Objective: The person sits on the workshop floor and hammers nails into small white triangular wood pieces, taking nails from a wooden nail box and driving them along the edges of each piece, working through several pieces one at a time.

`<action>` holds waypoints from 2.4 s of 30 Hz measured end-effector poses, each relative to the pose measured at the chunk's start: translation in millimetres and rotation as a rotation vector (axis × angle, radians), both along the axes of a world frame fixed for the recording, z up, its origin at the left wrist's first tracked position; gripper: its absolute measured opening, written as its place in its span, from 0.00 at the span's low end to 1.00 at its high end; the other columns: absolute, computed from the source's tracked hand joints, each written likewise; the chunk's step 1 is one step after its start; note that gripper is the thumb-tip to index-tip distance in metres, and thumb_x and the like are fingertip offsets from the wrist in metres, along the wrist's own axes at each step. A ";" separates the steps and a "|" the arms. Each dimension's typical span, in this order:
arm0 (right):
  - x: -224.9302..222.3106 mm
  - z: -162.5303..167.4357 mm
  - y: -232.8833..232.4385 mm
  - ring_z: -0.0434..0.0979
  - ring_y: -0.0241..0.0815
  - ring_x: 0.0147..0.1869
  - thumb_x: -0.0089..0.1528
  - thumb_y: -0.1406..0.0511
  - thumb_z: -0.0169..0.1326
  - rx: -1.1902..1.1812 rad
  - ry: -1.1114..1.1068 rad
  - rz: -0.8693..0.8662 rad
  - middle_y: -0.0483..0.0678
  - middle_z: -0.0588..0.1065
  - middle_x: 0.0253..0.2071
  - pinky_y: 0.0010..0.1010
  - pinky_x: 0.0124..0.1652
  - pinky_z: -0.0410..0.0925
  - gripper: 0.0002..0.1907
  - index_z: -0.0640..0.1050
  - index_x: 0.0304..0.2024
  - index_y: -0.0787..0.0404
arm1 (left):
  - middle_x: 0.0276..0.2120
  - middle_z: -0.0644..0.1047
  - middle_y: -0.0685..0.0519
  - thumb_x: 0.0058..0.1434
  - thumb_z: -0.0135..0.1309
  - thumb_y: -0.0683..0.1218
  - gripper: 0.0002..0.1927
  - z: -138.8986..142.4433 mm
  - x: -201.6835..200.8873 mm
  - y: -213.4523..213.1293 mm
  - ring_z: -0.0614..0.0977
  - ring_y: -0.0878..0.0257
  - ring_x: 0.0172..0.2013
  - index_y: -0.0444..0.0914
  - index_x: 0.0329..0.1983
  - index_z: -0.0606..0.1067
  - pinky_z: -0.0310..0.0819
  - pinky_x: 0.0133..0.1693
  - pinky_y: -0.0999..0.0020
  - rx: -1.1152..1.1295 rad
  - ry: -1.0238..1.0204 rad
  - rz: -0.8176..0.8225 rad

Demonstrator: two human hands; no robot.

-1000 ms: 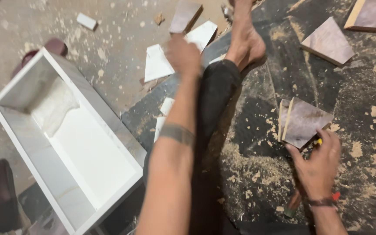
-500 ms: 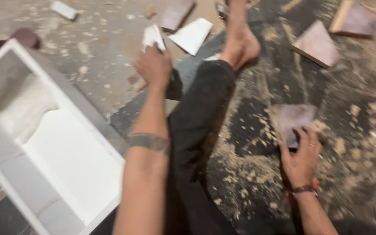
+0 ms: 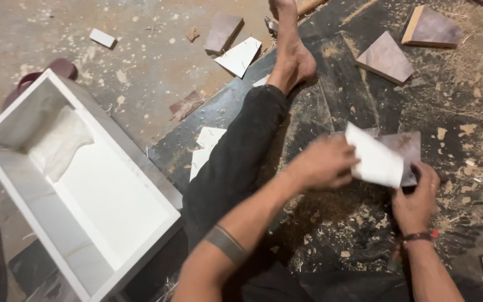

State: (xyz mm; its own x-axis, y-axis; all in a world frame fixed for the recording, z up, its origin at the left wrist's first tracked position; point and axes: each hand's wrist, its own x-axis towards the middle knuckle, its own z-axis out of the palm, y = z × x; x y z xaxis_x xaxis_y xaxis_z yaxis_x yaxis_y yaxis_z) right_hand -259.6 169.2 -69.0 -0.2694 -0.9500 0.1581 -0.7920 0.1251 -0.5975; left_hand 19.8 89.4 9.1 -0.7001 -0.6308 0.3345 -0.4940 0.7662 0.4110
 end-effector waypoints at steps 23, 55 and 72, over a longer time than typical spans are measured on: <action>27.9 12.4 29.0 0.72 0.48 0.68 0.58 0.66 0.63 0.136 -0.653 0.043 0.54 0.70 0.65 0.42 0.64 0.69 0.33 0.68 0.65 0.57 | 0.36 0.74 0.43 0.71 0.47 0.45 0.11 -95.3 34.6 19.7 0.78 0.50 0.35 0.30 0.47 0.68 0.72 0.38 0.54 0.356 0.722 0.864; 48.7 -1.4 40.2 0.82 0.43 0.42 0.63 0.74 0.52 0.179 -1.170 -0.449 0.55 0.78 0.44 0.31 0.41 0.77 0.32 0.58 0.69 0.65 | 0.55 0.72 0.41 0.48 0.68 0.64 0.58 -61.8 -0.8 62.1 0.78 0.50 0.51 0.29 0.71 0.56 0.78 0.52 0.56 0.692 -0.379 0.616; 55.8 21.7 40.3 0.78 0.36 0.41 0.62 0.69 0.56 0.167 -1.485 -0.205 0.45 0.78 0.37 0.28 0.39 0.74 0.36 0.61 0.72 0.55 | 0.50 0.82 0.49 0.64 0.58 0.39 0.14 -35.7 -6.9 62.6 0.85 0.58 0.50 0.40 0.53 0.77 0.82 0.53 0.62 0.599 0.501 0.468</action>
